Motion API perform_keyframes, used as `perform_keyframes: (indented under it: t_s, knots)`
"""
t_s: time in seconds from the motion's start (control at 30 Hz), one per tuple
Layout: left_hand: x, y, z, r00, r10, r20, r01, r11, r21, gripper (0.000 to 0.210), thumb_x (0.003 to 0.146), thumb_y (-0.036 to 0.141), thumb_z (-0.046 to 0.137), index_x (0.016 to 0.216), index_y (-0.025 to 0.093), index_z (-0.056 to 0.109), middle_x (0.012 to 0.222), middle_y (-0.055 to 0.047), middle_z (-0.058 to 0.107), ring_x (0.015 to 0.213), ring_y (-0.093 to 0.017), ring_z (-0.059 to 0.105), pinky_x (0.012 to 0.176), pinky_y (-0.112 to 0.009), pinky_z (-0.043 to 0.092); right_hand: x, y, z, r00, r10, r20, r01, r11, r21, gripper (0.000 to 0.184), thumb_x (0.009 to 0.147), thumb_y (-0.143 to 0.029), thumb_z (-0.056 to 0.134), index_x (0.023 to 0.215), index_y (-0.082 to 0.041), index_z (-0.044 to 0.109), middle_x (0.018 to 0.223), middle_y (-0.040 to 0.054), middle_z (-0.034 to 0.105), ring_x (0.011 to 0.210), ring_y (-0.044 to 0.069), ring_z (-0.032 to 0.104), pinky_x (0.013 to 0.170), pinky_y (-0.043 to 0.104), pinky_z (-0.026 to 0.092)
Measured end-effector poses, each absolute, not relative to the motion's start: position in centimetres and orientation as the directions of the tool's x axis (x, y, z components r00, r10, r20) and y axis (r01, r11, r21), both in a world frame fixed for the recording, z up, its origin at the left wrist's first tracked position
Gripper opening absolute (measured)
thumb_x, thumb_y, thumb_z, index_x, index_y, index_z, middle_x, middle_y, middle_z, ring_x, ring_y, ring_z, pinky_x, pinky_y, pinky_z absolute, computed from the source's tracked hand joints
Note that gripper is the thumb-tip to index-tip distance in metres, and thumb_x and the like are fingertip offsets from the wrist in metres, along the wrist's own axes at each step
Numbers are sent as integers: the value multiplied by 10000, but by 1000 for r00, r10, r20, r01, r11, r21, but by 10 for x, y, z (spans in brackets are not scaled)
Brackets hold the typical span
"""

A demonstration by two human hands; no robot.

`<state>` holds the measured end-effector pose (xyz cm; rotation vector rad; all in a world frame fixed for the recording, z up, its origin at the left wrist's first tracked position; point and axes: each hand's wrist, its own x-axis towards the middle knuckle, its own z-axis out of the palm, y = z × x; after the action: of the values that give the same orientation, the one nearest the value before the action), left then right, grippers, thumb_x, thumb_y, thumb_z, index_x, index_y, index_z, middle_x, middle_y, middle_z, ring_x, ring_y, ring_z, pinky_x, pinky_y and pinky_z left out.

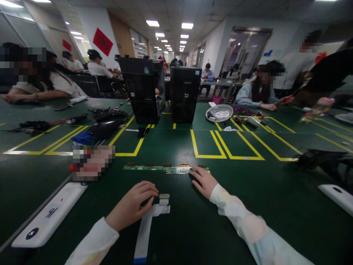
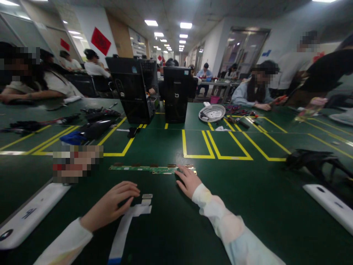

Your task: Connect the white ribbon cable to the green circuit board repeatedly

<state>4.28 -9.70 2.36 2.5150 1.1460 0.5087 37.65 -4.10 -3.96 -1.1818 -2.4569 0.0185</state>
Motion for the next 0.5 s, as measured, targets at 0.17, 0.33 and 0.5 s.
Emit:
perform_keyframes:
  t_s: [0.17, 0.33, 0.5]
  knots:
    - [56, -124, 29, 672, 740, 3, 657, -598, 459, 423, 914, 359, 475, 1336, 329, 501, 1354, -36, 545, 1244, -211, 486, 1039, -406, 432, 377, -38, -43, -567, 750, 341, 745, 643, -175, 418, 946, -306, 411, 1316, -158, 535, 1401, 151, 477, 1302, 268, 432, 1054, 496, 396]
    - [68, -127, 14, 690, 719, -81, 672, -596, 440, 516, 916, 432, 467, 1415, 323, 395, 1442, -41, 462, 1317, -229, 423, 1068, -425, 399, 379, -36, -46, -573, 748, 336, 744, 646, -171, 429, 936, -305, 429, 1336, -182, 524, 1408, 130, 476, 1321, 267, 411, 1062, 498, 390]
    - [96, -116, 5, 701, 713, -19, 664, -642, 384, 546, 917, 442, 460, 1426, 260, 382, 1457, -76, 439, 1322, -240, 417, 1068, -429, 393, 381, -33, -48, -586, 737, 336, 730, 660, -176, 430, 928, -295, 450, 1339, -189, 517, 1405, 129, 479, 1318, 257, 417, 1067, 489, 385]
